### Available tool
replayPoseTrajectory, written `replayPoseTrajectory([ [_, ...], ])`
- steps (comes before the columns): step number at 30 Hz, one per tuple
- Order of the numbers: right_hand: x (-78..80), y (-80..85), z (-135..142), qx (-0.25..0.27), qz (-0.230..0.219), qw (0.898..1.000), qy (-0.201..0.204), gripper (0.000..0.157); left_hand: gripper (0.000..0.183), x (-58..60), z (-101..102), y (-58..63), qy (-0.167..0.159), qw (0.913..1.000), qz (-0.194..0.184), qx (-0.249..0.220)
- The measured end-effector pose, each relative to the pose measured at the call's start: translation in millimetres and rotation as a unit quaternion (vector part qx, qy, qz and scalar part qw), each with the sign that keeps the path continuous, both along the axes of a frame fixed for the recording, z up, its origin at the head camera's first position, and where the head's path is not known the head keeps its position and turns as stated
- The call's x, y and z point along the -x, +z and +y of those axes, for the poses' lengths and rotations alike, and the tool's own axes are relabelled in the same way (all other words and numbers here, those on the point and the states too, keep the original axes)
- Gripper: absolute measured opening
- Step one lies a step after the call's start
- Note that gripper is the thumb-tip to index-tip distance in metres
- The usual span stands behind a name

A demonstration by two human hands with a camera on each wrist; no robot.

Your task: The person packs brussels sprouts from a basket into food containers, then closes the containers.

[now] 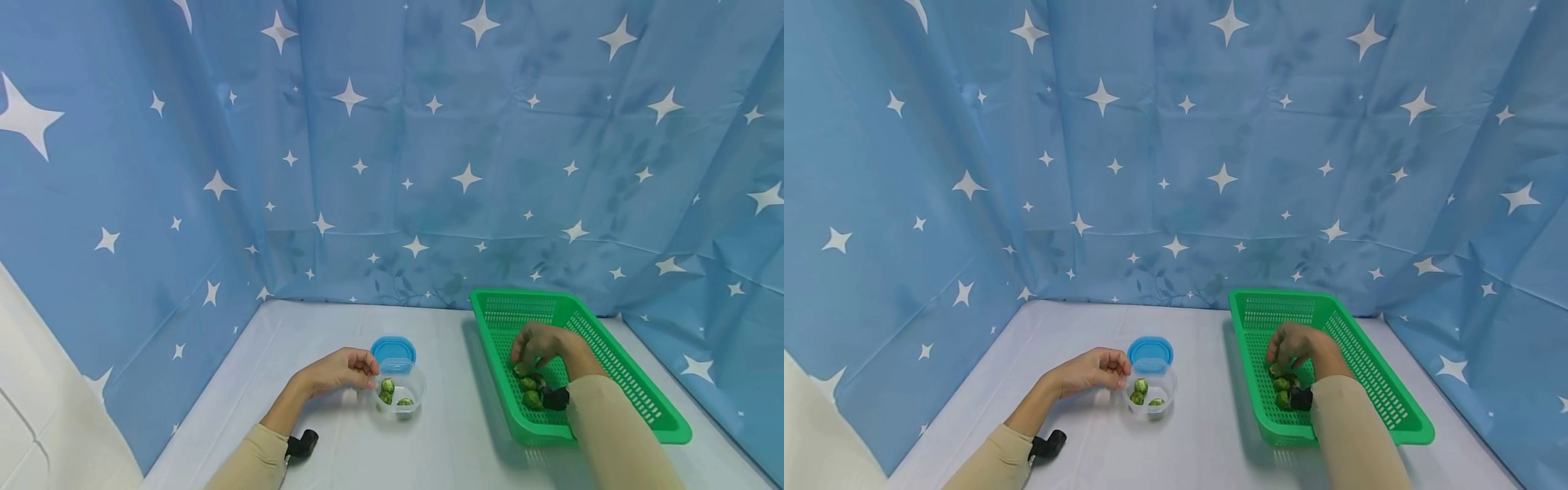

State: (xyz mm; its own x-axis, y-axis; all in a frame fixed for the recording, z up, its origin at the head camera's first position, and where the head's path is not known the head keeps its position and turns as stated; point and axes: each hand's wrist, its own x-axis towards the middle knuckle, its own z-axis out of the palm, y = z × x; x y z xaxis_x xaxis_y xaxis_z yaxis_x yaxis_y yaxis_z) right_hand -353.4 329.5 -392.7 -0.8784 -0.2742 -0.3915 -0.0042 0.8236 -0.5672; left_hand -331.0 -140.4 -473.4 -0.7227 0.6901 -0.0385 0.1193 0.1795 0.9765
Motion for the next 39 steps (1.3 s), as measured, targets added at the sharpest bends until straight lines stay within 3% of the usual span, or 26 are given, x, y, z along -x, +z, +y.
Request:
replayPoseTrajectory([
  [15, -1.3, -2.2, -1.9, -0.008, -0.003, 1.000, -0.001, 0.019, 0.036, -0.9, 0.0, 1.0, -0.004, 1.0000, 0.002, -0.002],
  [29, 0.4, -4.9, -2.2, 0.017, -0.009, 1.000, -0.009, 0.015, 0.036, -1.3, -0.3, 2.6, -0.005, 1.0000, 0.001, -0.002],
  [39, 0.7, -5.0, -2.3, 0.021, -0.004, 1.000, -0.010, 0.020, 0.037, -1.3, -0.3, 1.2, -0.004, 1.0000, -0.001, -0.004],
])
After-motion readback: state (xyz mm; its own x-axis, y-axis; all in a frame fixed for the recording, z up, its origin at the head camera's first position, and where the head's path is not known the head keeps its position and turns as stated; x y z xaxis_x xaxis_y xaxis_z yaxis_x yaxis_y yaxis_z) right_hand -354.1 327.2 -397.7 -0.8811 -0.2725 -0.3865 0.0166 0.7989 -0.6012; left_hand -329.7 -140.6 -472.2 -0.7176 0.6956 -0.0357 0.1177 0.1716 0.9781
